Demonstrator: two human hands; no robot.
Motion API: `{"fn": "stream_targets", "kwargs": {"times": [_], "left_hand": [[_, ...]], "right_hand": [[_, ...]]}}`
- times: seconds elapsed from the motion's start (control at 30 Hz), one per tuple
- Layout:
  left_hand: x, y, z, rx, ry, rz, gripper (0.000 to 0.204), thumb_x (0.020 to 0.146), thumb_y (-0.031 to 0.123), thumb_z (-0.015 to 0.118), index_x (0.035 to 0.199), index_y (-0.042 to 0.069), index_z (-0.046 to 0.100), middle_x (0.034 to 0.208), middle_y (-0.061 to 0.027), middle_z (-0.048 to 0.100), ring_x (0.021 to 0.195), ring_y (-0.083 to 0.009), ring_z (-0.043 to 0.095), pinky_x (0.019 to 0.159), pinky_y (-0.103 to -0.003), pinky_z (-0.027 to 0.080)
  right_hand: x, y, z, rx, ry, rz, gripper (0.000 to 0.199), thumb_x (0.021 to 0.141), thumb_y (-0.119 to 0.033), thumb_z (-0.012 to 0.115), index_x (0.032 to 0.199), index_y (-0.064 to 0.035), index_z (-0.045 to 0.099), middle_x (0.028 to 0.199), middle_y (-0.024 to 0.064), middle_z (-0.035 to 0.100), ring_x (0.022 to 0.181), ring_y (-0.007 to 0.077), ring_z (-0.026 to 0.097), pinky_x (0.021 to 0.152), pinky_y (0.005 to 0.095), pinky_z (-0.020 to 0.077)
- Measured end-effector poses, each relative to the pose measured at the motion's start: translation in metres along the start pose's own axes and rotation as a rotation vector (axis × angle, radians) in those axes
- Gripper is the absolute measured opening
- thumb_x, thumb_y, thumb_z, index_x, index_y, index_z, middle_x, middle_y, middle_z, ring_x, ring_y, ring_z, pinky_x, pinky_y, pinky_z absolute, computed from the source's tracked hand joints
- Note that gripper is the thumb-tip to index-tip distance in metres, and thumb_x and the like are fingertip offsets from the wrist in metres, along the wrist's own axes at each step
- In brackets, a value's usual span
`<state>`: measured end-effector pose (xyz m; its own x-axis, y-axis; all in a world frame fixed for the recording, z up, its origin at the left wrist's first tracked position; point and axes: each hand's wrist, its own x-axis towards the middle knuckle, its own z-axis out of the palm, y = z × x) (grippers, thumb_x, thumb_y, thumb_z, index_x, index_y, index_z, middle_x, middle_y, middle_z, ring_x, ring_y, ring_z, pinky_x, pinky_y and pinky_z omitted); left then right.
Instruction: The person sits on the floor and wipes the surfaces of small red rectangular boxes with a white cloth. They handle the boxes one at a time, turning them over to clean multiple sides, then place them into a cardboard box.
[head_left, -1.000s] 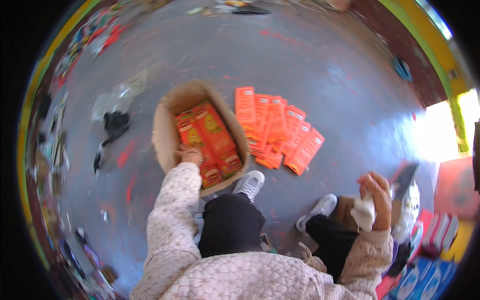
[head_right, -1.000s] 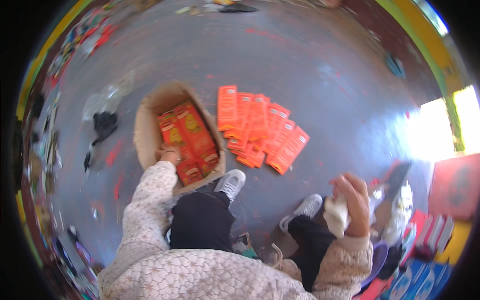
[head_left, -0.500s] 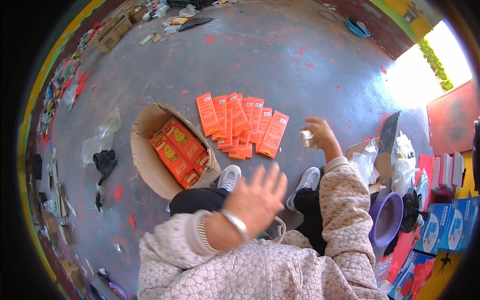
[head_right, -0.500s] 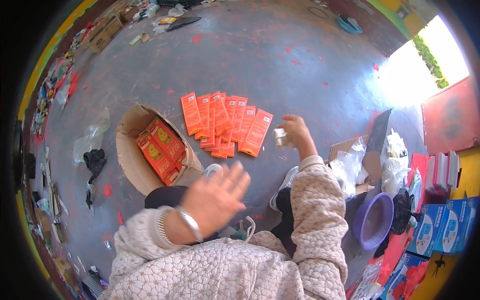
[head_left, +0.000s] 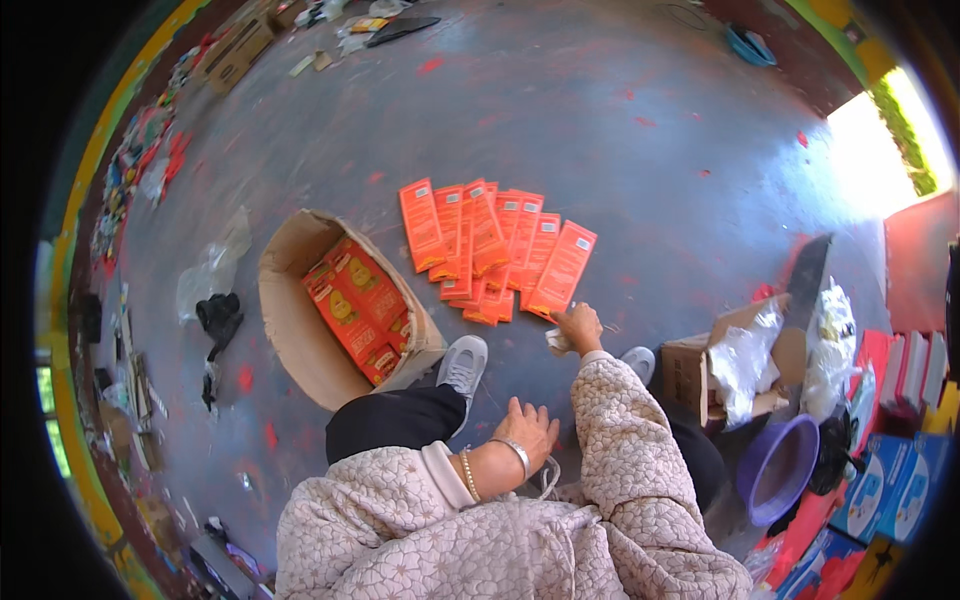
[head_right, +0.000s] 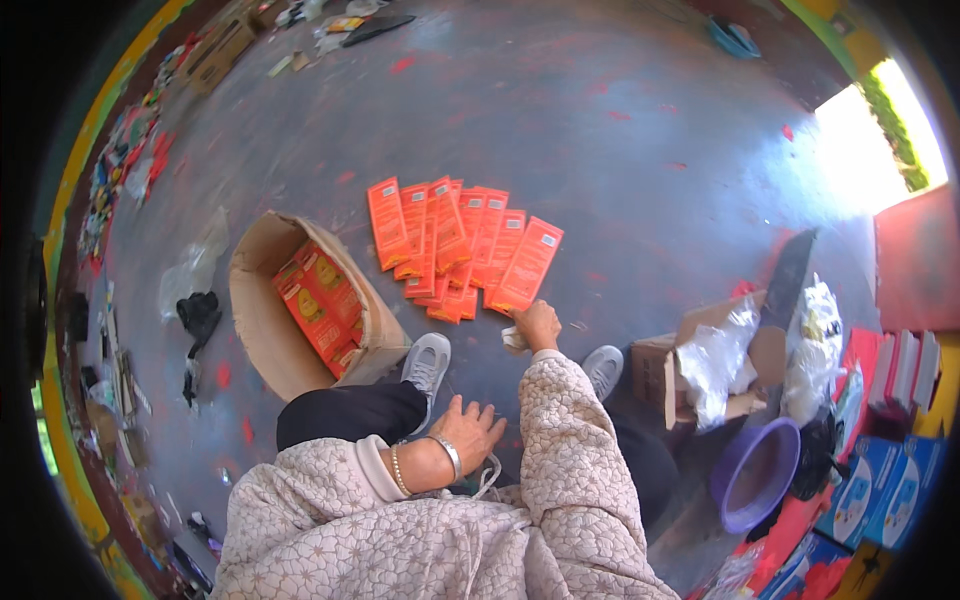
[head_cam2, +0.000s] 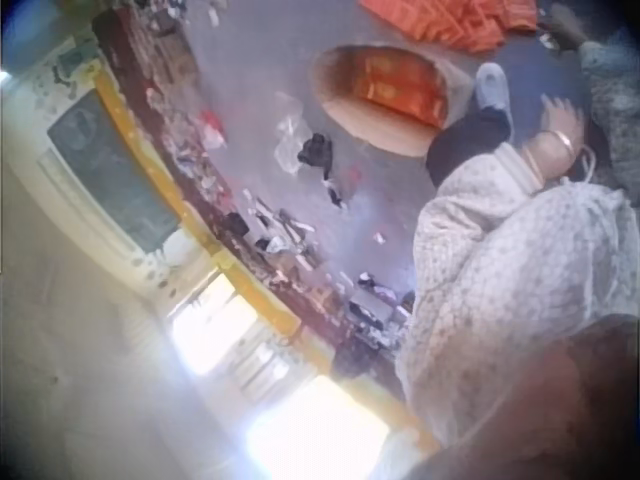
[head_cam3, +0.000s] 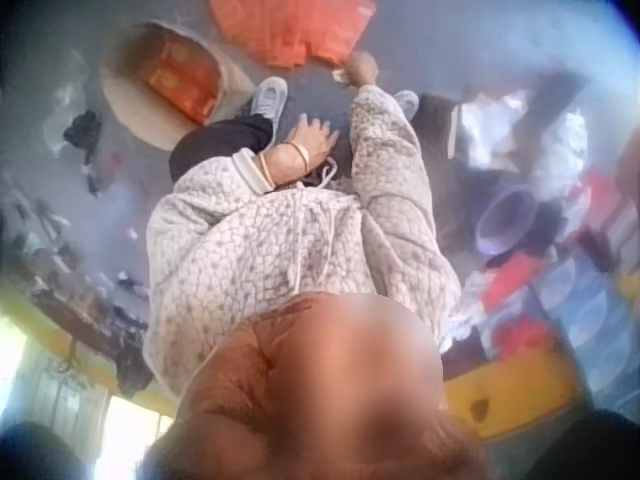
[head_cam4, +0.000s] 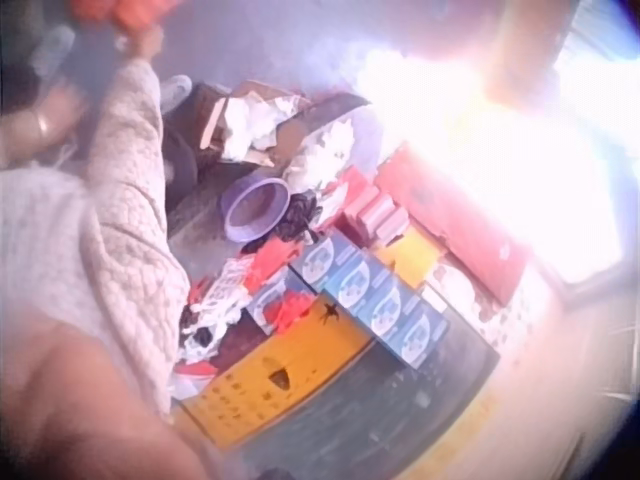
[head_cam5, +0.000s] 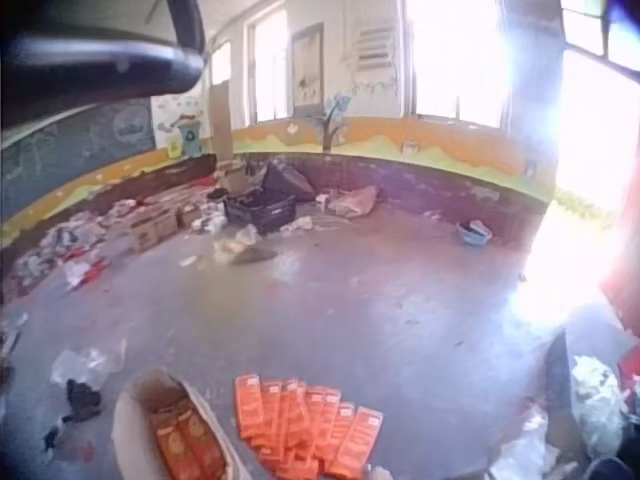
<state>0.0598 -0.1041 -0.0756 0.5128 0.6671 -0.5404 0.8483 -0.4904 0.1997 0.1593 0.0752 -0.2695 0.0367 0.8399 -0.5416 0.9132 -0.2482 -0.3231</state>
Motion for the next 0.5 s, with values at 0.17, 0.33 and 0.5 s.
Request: {"fn": "stream_targets", "kwargs": {"times": [0.17, 0.33, 0.5], "left_hand": [[0.002, -0.002, 0.009, 0.082, -0.068, -0.079, 0.043, 0.085, 0.018, 0.045, 0.126, 0.004, 0.050, 0.123, -0.0197, 0.051, 0.110, -0.0370, 0.049, 0.093, -0.054, 0.033], [0.003, -0.004, 0.009, 0.100, 0.024, -0.040, 0.041, 0.086, 0.020, 0.043, 0.123, 0.005, 0.052, 0.124, -0.0211, 0.051, 0.110, -0.0361, 0.051, 0.094, -0.053, 0.033], [0.005, -0.010, 0.010, 0.078, 0.069, -0.052, 0.043, 0.084, 0.021, 0.045, 0.124, 0.005, 0.051, 0.123, -0.0207, 0.052, 0.108, -0.0363, 0.052, 0.094, -0.052, 0.033]], "right_hand": [[0.032, -0.006, 0.044, -0.129, 0.041, -0.048, 0.067, 0.073, -0.058, 0.061, 0.099, 0.0031, 0.064, 0.097, 0.0200, 0.065, 0.091, 0.0344, 0.064, 0.077, 0.0416, 0.0511], [0.058, -0.029, 0.070, -0.104, 0.009, 0.068, 0.081, 0.075, -0.064, 0.056, 0.109, 0.0094, 0.056, 0.106, 0.0244, 0.061, 0.098, 0.0342, 0.062, 0.081, 0.0419, 0.0500], [0.062, -0.045, 0.075, -0.083, -0.040, 0.153, 0.085, 0.074, -0.066, 0.057, 0.113, 0.0099, 0.054, 0.112, 0.0253, 0.057, 0.102, 0.0359, 0.060, 0.082, 0.0416, 0.0500]]}}
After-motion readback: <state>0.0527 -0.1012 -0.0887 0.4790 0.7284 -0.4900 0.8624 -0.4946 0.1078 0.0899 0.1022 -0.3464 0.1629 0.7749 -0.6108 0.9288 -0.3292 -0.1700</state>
